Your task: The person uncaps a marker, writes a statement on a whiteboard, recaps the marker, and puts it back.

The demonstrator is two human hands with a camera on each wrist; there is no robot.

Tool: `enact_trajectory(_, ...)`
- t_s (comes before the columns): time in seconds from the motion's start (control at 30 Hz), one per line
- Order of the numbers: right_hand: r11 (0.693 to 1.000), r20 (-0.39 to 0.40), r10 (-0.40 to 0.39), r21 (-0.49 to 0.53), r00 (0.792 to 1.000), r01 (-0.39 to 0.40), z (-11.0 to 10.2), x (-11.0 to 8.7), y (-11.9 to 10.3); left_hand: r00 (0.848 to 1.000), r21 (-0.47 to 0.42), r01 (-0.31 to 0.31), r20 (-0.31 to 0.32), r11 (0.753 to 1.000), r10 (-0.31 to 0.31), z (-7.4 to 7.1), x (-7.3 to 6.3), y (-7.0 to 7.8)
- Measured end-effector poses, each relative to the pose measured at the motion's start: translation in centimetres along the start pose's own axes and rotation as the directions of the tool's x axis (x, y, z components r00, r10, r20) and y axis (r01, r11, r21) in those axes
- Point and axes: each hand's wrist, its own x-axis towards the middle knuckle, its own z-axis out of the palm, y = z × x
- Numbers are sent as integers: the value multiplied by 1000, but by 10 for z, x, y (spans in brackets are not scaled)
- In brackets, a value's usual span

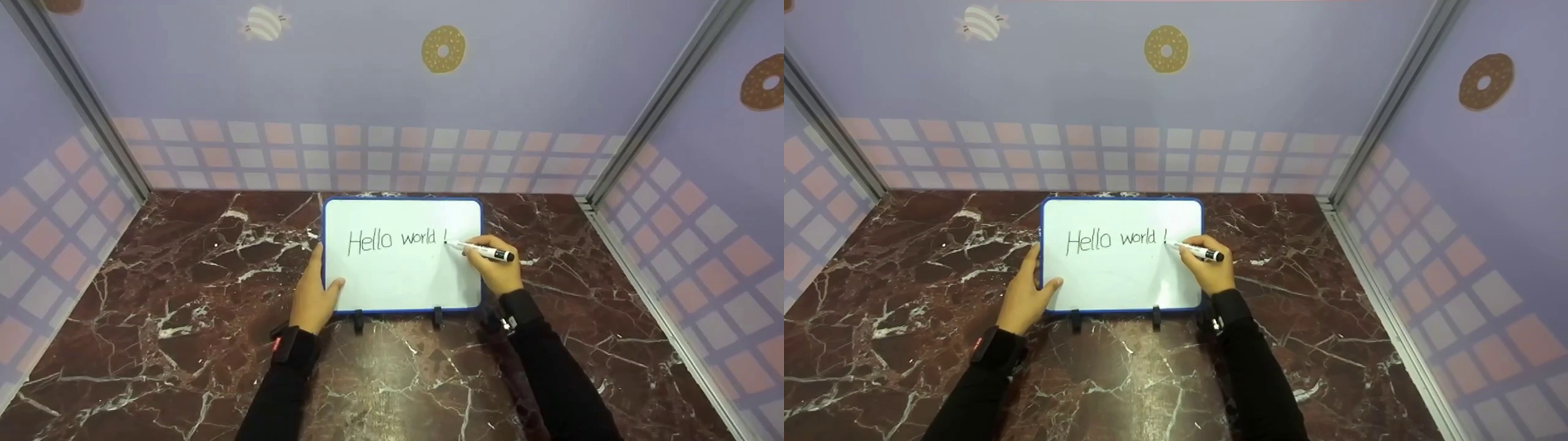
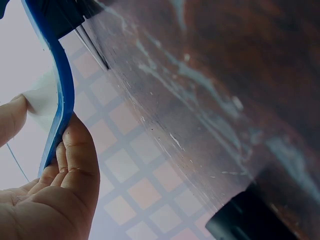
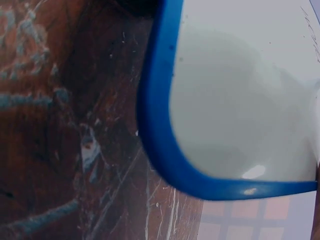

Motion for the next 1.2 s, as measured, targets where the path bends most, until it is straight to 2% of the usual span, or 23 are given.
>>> enact_trajectory(0.17,999,6,-9,39,1000,9,1,1,3,1000,-10,6,9,1000,-6,0,0,0)
enact_trajectory(0.97,1000,-10,-16,4,1000,16,2,0,-1,1000,0,-2,-3,1000,2,0,0,0)
enact_trajectory(1.2,999,-8,-16,28,1000,16,1,-1,0,1000,4,-13,6,1000,13,-1,0,-1)
